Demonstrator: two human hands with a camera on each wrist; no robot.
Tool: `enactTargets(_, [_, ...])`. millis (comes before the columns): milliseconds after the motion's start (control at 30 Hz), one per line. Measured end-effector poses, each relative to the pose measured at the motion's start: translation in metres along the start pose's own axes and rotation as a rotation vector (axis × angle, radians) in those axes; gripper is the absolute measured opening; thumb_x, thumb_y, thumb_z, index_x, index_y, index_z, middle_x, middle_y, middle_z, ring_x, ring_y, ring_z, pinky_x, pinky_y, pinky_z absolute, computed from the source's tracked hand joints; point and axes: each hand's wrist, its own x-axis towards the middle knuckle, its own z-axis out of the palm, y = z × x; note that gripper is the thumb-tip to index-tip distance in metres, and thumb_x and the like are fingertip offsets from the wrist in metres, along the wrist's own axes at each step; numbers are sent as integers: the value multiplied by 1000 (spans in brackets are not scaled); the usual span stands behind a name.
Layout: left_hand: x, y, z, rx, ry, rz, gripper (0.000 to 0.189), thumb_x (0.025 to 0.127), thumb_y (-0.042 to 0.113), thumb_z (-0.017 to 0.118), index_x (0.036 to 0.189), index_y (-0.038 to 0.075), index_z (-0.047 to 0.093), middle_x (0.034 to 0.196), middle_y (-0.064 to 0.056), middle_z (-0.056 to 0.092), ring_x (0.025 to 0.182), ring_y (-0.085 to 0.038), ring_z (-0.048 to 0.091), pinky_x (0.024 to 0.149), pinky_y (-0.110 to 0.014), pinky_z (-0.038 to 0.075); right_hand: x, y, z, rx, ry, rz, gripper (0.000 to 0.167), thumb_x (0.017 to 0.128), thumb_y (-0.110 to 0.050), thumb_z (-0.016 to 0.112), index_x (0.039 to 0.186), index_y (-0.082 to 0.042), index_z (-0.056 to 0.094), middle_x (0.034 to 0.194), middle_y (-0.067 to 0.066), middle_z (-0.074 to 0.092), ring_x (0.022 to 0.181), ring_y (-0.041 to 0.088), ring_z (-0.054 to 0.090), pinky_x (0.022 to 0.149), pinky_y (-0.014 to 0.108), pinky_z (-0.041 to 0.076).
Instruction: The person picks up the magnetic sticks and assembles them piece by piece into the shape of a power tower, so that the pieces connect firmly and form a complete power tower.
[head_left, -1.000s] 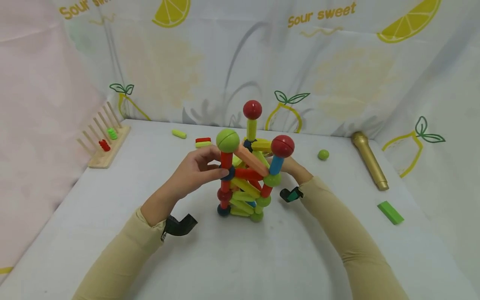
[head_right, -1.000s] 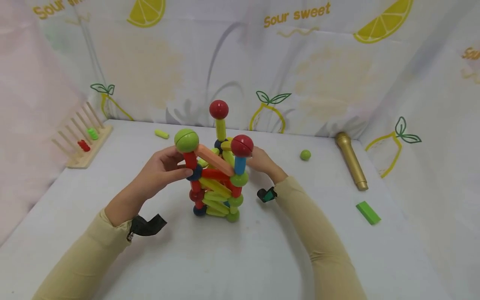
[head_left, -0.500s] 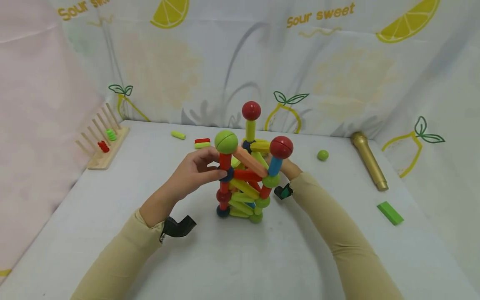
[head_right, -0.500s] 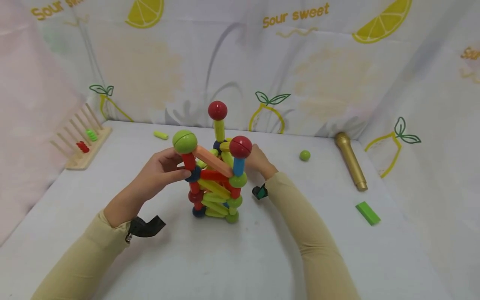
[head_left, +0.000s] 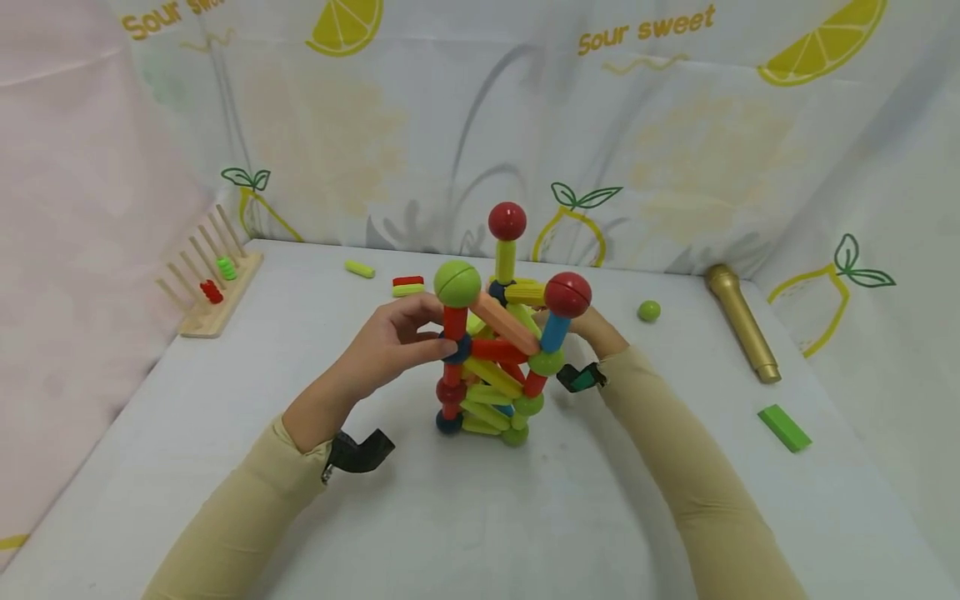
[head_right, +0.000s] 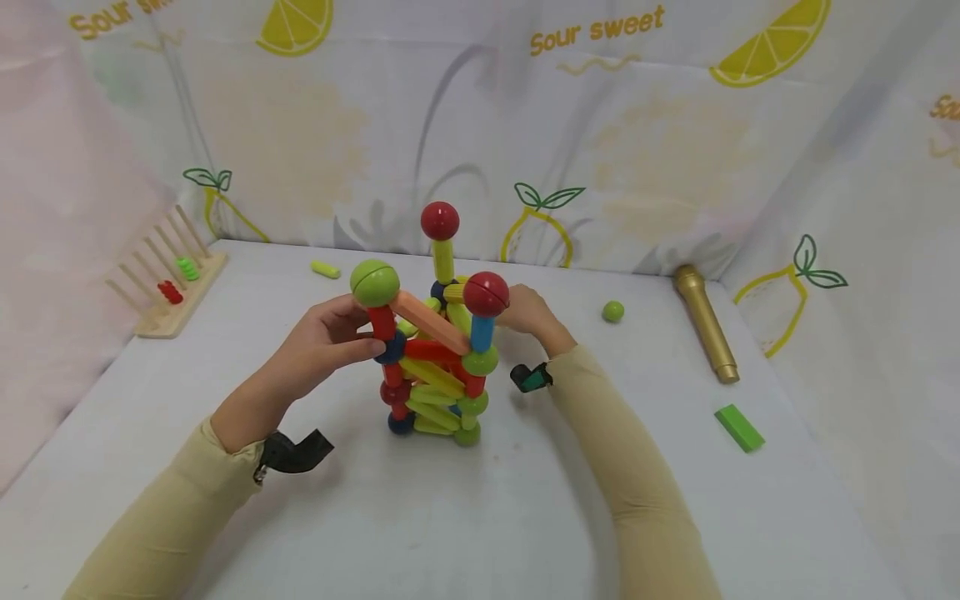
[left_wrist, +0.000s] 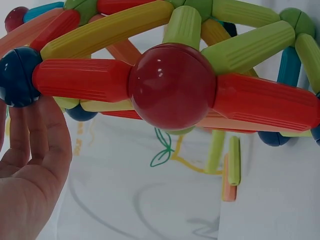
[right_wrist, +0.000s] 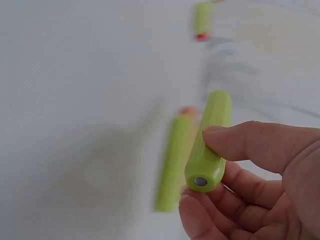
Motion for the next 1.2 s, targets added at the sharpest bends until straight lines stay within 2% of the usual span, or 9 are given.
enactTargets(133, [1,-1,-6,-26,9,-3,17,88,12,64,104,15,60,104,-6,57,100,-25,55,89,-35,47,-45,-87,-24,99,125,-100,22,85,-23,68,95,-4,64,83,6,59,74,19,50,64,29,45])
enactTargets(233, [8,2,-12,-77,87,-30,14,92,15,56,106,14,59,104,-6,56,99,-23,53,87,-33,48,-73,-157,-37,205,196,-48,26,89,-14,62,109,4,60,94,8,59,82,19,55,72,28,49])
enactTargets(367, [28,13,-18,-107,254,-41,22,94,14,53,114,8,59,104,-6,55,97,-21,52,86,-30,47,-87,-200,-47,431,273,-285,16,88,0,60,104,0,64,89,7,58,72,14,60,71,22,50])
enactTargets(433, [39,22,-20,-50,304,-14,28,93,15,55,119,6,58,103,-7,55,95,-21,52,84,-28,46,-89,-215,-49,429,288,-414,16,86,3,61,101,-1,66,86,8,60,68,16,60,69,23,51])
enactTargets(667, [69,54,-8,190,277,108,37,88,19,64,124,11,60,104,-8,56,88,-23,51,73,-28,43,-87,-245,-47,263,245,-691,26,81,-5,71,101,11,65,87,14,59,64,20,55,59,23,48])
enactTargets(767, [75,60,-4,184,272,124,32,88,17,64,118,8,63,97,-8,56,82,-24,50,71,-29,42,-85,-252,-44,245,199,-762,32,81,-10,72,102,13,63,88,15,59,65,21,55,58,24,48])
enactTargets(867, [76,61,-3,120,298,137,26,90,15,60,114,4,60,98,-8,56,89,-23,51,81,-30,42,-85,-253,-42,251,191,-787,38,82,-14,72,104,14,62,89,14,60,69,22,58,62,25,51])
enactTargets(1067, [68,60,-10,-117,406,185,20,93,10,53,110,1,52,99,-9,56,95,-22,49,81,-27,41,-88,-228,-38,252,265,-670,30,85,-6,66,106,14,57,87,9,61,71,19,57,67,23,51])
enactTargets(1200, [61,57,-16,-216,413,167,18,94,8,51,111,1,50,103,-10,54,100,-24,53,86,-23,44,-94,-202,-25,137,173,-477,21,85,5,60,105,10,59,95,10,63,83,19,58,74,26,50])
